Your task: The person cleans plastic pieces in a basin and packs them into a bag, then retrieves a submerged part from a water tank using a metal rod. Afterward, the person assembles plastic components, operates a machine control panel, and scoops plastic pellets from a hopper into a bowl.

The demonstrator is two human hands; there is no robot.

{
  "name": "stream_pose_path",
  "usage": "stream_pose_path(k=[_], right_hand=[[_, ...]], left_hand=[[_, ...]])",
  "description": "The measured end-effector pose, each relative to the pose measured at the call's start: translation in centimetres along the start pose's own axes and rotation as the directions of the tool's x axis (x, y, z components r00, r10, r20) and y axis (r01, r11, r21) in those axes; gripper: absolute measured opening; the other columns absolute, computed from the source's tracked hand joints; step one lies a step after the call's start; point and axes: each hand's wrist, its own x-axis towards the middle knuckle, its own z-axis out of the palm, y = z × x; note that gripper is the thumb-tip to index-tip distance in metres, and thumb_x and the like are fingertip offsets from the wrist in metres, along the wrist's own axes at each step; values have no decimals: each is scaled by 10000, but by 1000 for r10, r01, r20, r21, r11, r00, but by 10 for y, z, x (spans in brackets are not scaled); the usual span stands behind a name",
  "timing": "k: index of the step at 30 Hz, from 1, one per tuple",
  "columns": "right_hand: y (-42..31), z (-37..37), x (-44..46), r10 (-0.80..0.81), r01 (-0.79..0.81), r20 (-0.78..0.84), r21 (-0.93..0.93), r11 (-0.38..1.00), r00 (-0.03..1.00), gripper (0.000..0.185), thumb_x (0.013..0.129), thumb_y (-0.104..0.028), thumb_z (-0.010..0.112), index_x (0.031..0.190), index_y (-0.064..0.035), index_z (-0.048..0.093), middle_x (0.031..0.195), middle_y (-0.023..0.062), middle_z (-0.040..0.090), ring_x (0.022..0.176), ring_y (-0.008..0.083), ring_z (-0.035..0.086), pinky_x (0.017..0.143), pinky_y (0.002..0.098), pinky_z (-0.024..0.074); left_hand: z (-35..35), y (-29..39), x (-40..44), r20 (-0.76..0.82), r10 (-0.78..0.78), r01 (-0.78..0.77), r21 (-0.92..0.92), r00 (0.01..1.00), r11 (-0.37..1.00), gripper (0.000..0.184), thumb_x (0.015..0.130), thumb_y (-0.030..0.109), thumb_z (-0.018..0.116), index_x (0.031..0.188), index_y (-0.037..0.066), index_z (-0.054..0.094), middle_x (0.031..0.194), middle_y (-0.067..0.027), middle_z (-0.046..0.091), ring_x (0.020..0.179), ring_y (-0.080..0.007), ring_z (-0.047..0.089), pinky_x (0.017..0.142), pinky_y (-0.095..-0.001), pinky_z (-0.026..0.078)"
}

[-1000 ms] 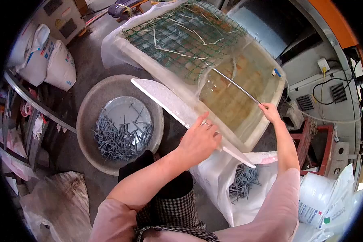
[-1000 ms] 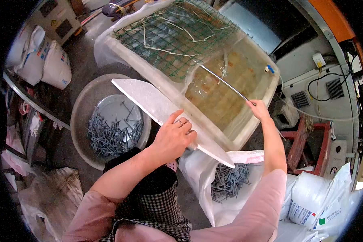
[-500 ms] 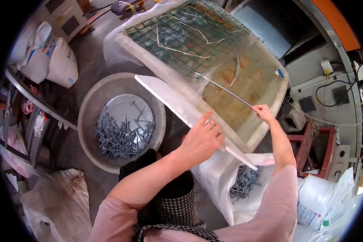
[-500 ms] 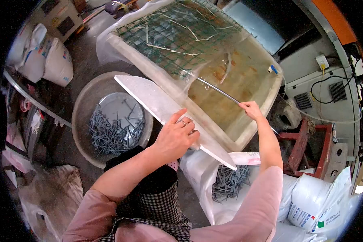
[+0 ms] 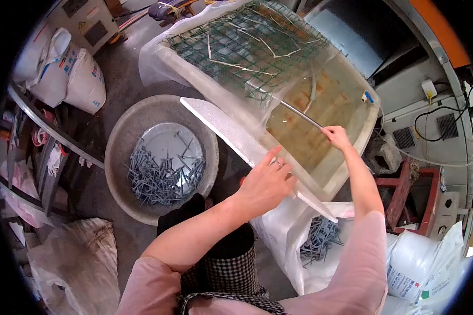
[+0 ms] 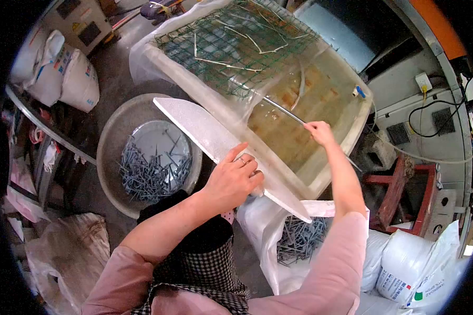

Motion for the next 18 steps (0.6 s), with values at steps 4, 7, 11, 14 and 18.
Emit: stream_pose_path(k=[4, 7, 11, 14, 18], right_hand=[[14, -33, -39, 72, -71, 12, -63, 995, 997, 333, 837, -356, 608, 905, -40, 686, 584, 45, 594, 514, 118, 548, 510, 277, 428], [27, -20, -42, 46, -47, 41, 33, 998, 998, 332, 852, -338, 589, 889, -22, 684, 555, 23, 542, 481, 87, 488, 471, 262, 396], [18, 20, -15, -26, 24, 29, 76, 997, 999, 329, 836, -352, 617, 882, -35, 690, 559, 40, 560, 500, 103, 507, 501, 290, 412], [3, 42, 6, 2, -1, -18, 90, 996, 1000, 310, 839, -343, 614, 877, -44, 692, 552, 57, 550, 497, 107, 506, 498, 293, 410], [-16, 68, 30, -71, 73, -64, 36, 997, 995, 312, 853, -327, 588, 903, -35, 687, 560, 53, 563, 484, 99, 506, 478, 272, 406]], left_hand=[[-1, 2, 0, 14, 1, -2, 28, 1000, 1000, 88, 648, 105, 542, 716, 62, 578, 741, -69, 535, 856, -223, 553, 1016, -442, 316], [1, 3, 1, 5, 1, -1, 42, 1000, 999, 82, 657, 109, 539, 711, 66, 582, 734, -69, 536, 855, -222, 554, 1015, -442, 316], [3, 2, -1, 10, -8, 8, 37, 1000, 999, 84, 665, 117, 536, 719, 71, 581, 744, -70, 540, 854, -220, 556, 1012, -441, 321], [4, 1, -2, -16, -2, 3, 49, 1000, 999, 86, 669, 123, 533, 724, 71, 573, 753, -68, 540, 866, -217, 558, 1008, -441, 327], [4, 0, 2, -2, 6, -6, 36, 1000, 999, 90, 667, 126, 533, 730, 69, 563, 768, -67, 540, 882, -215, 558, 1007, -439, 330]])
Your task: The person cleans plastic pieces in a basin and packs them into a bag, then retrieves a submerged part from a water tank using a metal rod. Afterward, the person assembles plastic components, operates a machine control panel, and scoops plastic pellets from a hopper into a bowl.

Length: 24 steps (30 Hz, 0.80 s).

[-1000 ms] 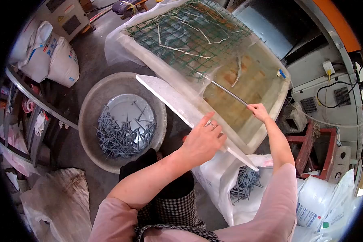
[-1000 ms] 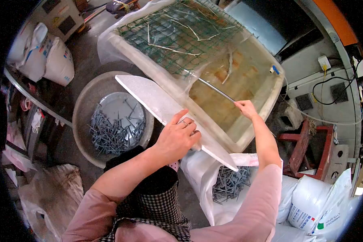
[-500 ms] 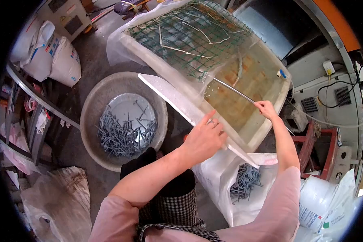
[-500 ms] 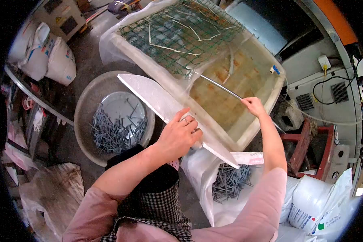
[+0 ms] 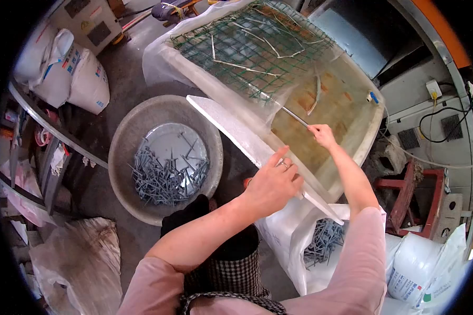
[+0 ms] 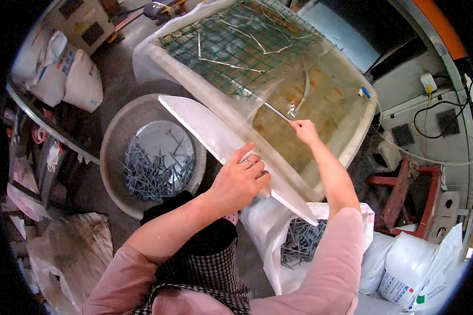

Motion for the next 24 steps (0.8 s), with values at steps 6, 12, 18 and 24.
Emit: stream_pose_path(k=[6, 12, 18, 24], right_hand=[[-26, 11, 2, 29, -28, -40, 32, 999, 999, 311, 856, -338, 577, 944, -57, 676, 576, 68, 562, 495, 120, 522, 509, 282, 422], [2, -80, -77, 10, -7, 27, -108, 994, 1000, 306, 841, -306, 587, 939, -24, 655, 696, 148, 621, 614, 210, 588, 601, 326, 456], [24, -162, -168, 247, -245, 23, -87, 966, 969, 301, 845, -284, 569, 891, -3, 667, 590, 89, 557, 542, 149, 533, 531, 296, 421], [48, -108, -125, 7, -33, -220, -115, 993, 975, 292, 867, -272, 565, 896, 3, 659, 526, 27, 481, 475, 84, 437, 456, 271, 360]], left_hand=[[0, 0, 0, -11, -18, 17, -24, 1000, 1000, 89, 667, 121, 533, 729, 66, 564, 768, -69, 540, 881, -219, 556, 1016, -433, 320], [-3, 2, -2, -26, -8, 8, -22, 1000, 1000, 69, 669, 110, 536, 713, 72, 574, 753, -67, 536, 857, -219, 551, 1022, -429, 312], [-6, 2, -4, 7, -2, 2, -8, 1000, 1000, 76, 662, 107, 549, 717, 74, 590, 746, -62, 537, 859, -218, 547, 1024, -434, 307], [-2, 2, -3, -5, -11, 11, -24, 1000, 1000, 83, 661, 110, 551, 724, 73, 589, 740, -64, 539, 871, -221, 549, 1028, -443, 300]])
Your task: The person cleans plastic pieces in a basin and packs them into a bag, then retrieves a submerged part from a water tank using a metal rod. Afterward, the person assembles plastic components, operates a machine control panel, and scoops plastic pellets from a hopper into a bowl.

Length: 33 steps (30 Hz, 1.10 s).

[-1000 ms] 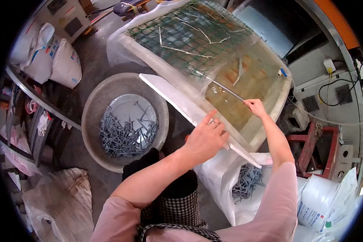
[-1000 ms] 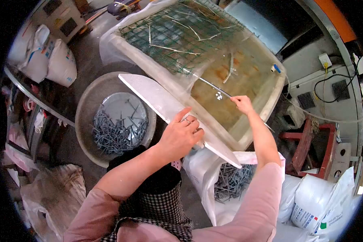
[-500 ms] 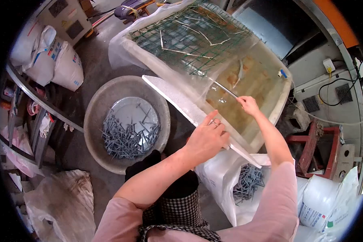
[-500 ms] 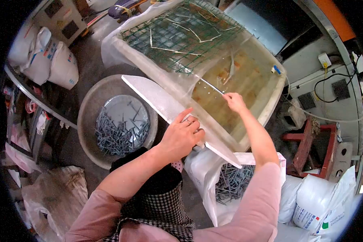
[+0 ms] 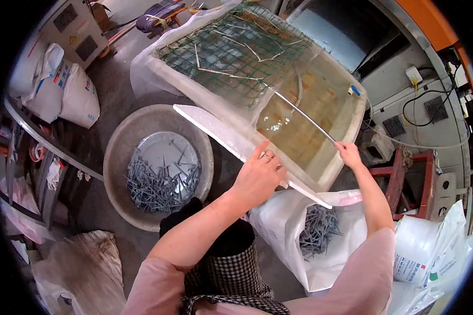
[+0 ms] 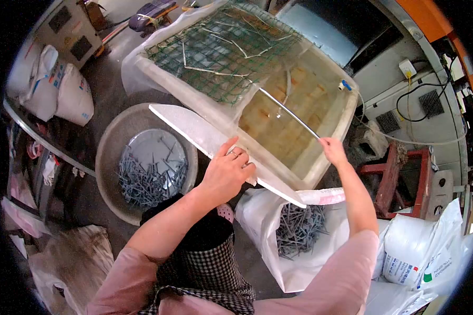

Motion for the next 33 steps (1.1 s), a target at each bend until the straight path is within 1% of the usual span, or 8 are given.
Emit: stream_pose_path(k=[2, 4, 9, 15, 21, 23, 26, 33], right_hand=[[-8, 34, 28, -10, 10, 29, 14, 1000, 1000, 289, 867, -280, 555, 920, -17, 662, 585, 93, 563, 527, 153, 533, 516, 305, 417], [-43, 54, 49, 94, -92, 75, -27, 995, 993, 296, 853, -322, 557, 962, -67, 661, 858, 179, 643, 842, 325, 617, 751, 363, 476], [-70, 92, 89, 46, -45, 32, -18, 999, 998, 304, 853, -337, 554, 968, -76, 658, 869, 193, 630, 846, 332, 610, 736, 382, 471], [-56, 46, 69, 70, -70, 55, -8, 998, 996, 310, 847, -344, 563, 958, -73, 668, 834, 190, 635, 810, 325, 615, 707, 379, 466], [-9, 6, 26, 336, -336, 123, -25, 942, 934, 316, 847, -332, 570, 971, -57, 663, 809, 202, 633, 789, 288, 631, 705, 363, 469], [-5, 22, 30, 127, -132, -76, -66, 989, 989, 318, 853, -330, 560, 969, -51, 660, 823, 216, 627, 807, 310, 627, 721, 374, 469], [-11, 54, 70, 139, -156, -114, -152, 976, 984, 292, 864, -329, 528, 960, -87, 661, 914, 199, 621, 885, 370, 588, 762, 417, 466], [-57, 111, 157, 156, -158, -92, -14, 987, 983, 283, 863, -328, 528, 964, -100, 662, 929, 180, 626, 907, 349, 592, 783, 400, 468]], left_hand=[[-2, -1, -1, 12, -5, 5, 6, 1000, 1000, 83, 664, 110, 548, 728, 73, 587, 740, -65, 539, 874, -223, 551, 1028, -446, 301], [-3, 0, 0, 27, 0, 0, -3, 1000, 1000, 88, 669, 106, 540, 738, 74, 583, 751, -68, 543, 885, -224, 554, 1026, -448, 307], [-1, -4, 3, 40, 4, -4, 5, 999, 1000, 97, 669, 109, 537, 747, 70, 579, 766, -70, 543, 902, -224, 554, 1022, -449, 311], [-2, -2, 3, 2, 5, -4, -27, 1000, 1000, 103, 664, 104, 540, 749, 69, 586, 760, -64, 536, 894, -222, 549, 1021, -449, 316], [-2, 2, 2, -9, 5, -5, -27, 1000, 1000, 91, 644, 93, 556, 724, 66, 590, 723, -63, 527, 860, -226, 557, 1022, -450, 315], [-3, 3, 3, 3, 0, 0, -13, 1000, 1000, 90, 643, 95, 559, 724, 68, 588, 710, -63, 525, 843, -228, 561, 1018, -451, 317], [-3, 3, 1, 35, -1, 0, 23, 999, 1000, 85, 653, 102, 551, 723, 69, 585, 717, -62, 528, 835, -225, 562, 1010, -452, 323], [2, -2, 2, -27, -9, 9, -16, 1000, 1000, 100, 673, 124, 537, 745, 72, 582, 762, -62, 543, 896, -219, 558, 1009, -449, 327]])
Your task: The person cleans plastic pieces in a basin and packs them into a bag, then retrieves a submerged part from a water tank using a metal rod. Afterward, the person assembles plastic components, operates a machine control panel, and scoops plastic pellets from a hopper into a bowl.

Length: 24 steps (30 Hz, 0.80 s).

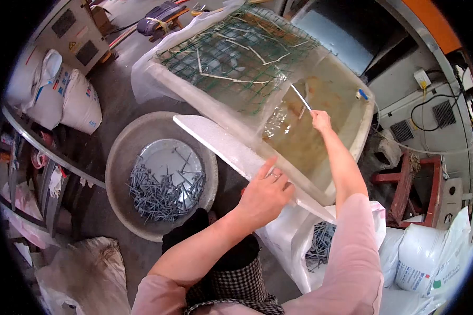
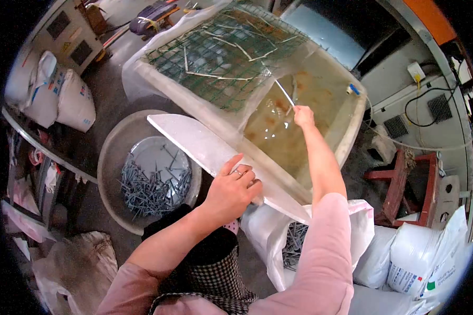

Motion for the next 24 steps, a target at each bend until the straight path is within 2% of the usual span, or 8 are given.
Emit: stream_pose_path(k=[2, 4, 8, 10, 11, 14, 17, 24], right_hand=[[2, 3, 1, -10, 9, 8, 12, 1000, 1000, 286, 863, -323, 535, 978, -95, 661, 936, 175, 631, 913, 323, 606, 790, 379, 470], [13, -17, -3, -185, 186, 21, -43, 982, 982, 288, 860, -339, 516, 993, -128, 659, 946, 180, 622, 921, 371, 578, 800, 421, 464], [18, -118, -53, -103, 103, 15, -292, 951, 995, 297, 853, -349, 514, 1014, -142, 653, 945, 178, 627, 919, 365, 584, 813, 426, 463], [8, -183, -95, 19, -58, -90, -450, 891, 996, 304, 850, -364, 513, 999, -145, 662, 943, 167, 634, 904, 359, 593, 810, 428, 467], [-1, -218, -119, 13, -60, -95, -509, 858, 995, 319, 845, -388, 517, 997, -149, 665, 940, 163, 637, 897, 354, 598, 798, 428, 471], [4, -302, -182, -7, -83, -138, -636, 767, 990, 353, 825, -439, 543, 982, -152, 675, 919, 162, 641, 866, 351, 606, 757, 425, 481], [20, -360, -240, -18, -83, -158, -609, 789, 987, 341, 806, -434, 583, 924, -133, 691, 856, 169, 643, 822, 353, 609, 726, 420, 484], [60, -387, -288, -76, 31, -107, -371, 928, 991, 333, 834, -331, 588, 920, -19, 665, 815, 183, 645, 744, 307, 635, 677, 359, 474]], left_hand=[[-2, -3, 0, 20, -12, 13, -8, 1000, 1000, 110, 678, 125, 531, 758, 70, 582, 772, -61, 543, 899, -219, 556, 1009, -445, 331], [-1, -2, 1, 41, 9, -9, 9, 999, 1000, 94, 682, 120, 528, 747, 74, 578, 782, -59, 553, 934, -226, 558, 1022, -457, 311], [-2, -2, 9, 45, 30, -32, 36, 999, 999, 170, 694, 145, 541, 834, 74, 607, 869, -79, 572, 1063, -256, 521, 1047, -519, 224], [-5, 4, 17, -165, -78, 111, 201, 983, 973, 289, 724, 179, 546, 989, 81, 606, 1037, -121, 558, 1222, -292, 400, 1047, -574, 123], [-4, 3, 19, -128, -146, 175, 251, 981, 952, 517, 677, 224, 653, 1169, 114, 537, 1198, -160, 478, 1298, -316, 283, 1035, -597, 80], [-5, -2, 19, -218, -209, 236, 108, 954, 966, 752, 567, 247, 767, 1250, 144, 468, 1280, -178, 404, 1315, -331, 242, 1037, -593, 87], [-9, -3, 20, -229, -251, 282, 111, 940, 953, 949, 463, 264, 832, 1306, 167, 406, 1320, -190, 351, 1324, -352, 214, 1038, -595, 82], [-41, -17, 11, -101, -347, 360, 162, 932, 919, 916, 518, 231, 827, 1310, 119, 382, 1340, -197, 303, 1338, -371, 153, 1039, -591, 106]])
